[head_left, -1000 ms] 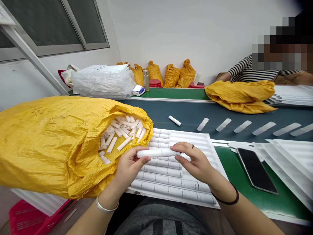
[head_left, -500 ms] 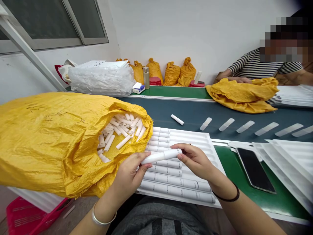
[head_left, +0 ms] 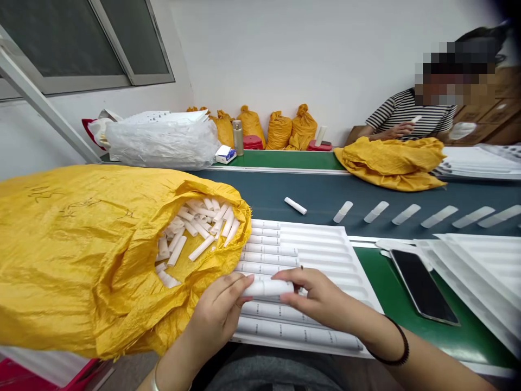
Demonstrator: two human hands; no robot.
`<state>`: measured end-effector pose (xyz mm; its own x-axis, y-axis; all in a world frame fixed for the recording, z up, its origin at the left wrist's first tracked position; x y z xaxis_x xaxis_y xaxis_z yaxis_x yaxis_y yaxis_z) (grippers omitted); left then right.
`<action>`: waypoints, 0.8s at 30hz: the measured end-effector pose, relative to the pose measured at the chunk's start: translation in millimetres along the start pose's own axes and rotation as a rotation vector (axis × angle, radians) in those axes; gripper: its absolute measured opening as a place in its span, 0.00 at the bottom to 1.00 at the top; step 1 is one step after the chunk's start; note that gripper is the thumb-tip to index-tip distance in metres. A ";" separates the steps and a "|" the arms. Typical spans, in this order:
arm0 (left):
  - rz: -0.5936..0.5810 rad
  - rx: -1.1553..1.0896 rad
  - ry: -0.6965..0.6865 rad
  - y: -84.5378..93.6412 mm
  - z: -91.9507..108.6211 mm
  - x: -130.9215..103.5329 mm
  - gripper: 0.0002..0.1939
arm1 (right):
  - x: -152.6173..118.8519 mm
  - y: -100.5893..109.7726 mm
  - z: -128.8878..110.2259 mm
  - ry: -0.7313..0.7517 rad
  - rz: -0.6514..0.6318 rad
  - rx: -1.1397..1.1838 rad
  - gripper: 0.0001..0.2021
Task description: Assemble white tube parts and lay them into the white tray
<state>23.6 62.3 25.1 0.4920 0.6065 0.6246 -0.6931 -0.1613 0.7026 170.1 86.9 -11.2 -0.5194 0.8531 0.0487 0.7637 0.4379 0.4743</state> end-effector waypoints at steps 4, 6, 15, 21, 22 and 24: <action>-0.141 0.126 0.170 -23.4 -32.8 -10.0 0.35 | 36.2 25.8 27.2 -0.035 0.091 -0.506 0.11; -0.144 0.157 0.247 -33.6 -47.7 -16.1 0.38 | 68.3 60.6 55.1 -0.169 0.224 -0.572 0.10; -0.237 0.353 0.126 -93.3 -58.3 -37.7 0.37 | 184.9 125.5 150.7 -0.496 0.274 -0.565 0.15; -0.257 0.388 0.114 -97.7 -60.8 -37.5 0.41 | 174.2 143.8 184.8 -0.619 0.276 -0.579 0.15; -0.254 0.392 0.104 -98.0 -60.8 -36.9 0.42 | 166.2 156.1 187.1 -0.638 0.329 -0.601 0.15; -0.240 0.403 0.090 -98.1 -61.7 -36.2 0.43 | 146.3 181.2 191.3 -0.682 0.438 -0.643 0.18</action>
<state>41.3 104.3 -87.5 0.5533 0.7256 0.4091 -0.2973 -0.2868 0.9107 305.8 345.3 -86.3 0.2351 0.9684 -0.0830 0.3800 -0.0130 0.9249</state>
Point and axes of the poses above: each hand's wrist, its own x-axis towards the middle knuckle, its own y-axis out of the back of the hand, z = x × y, the point moved 10 cm from there along x, towards the middle knuckle, and after that the axes turned 3 degrees about x, right-handed, at the moved point
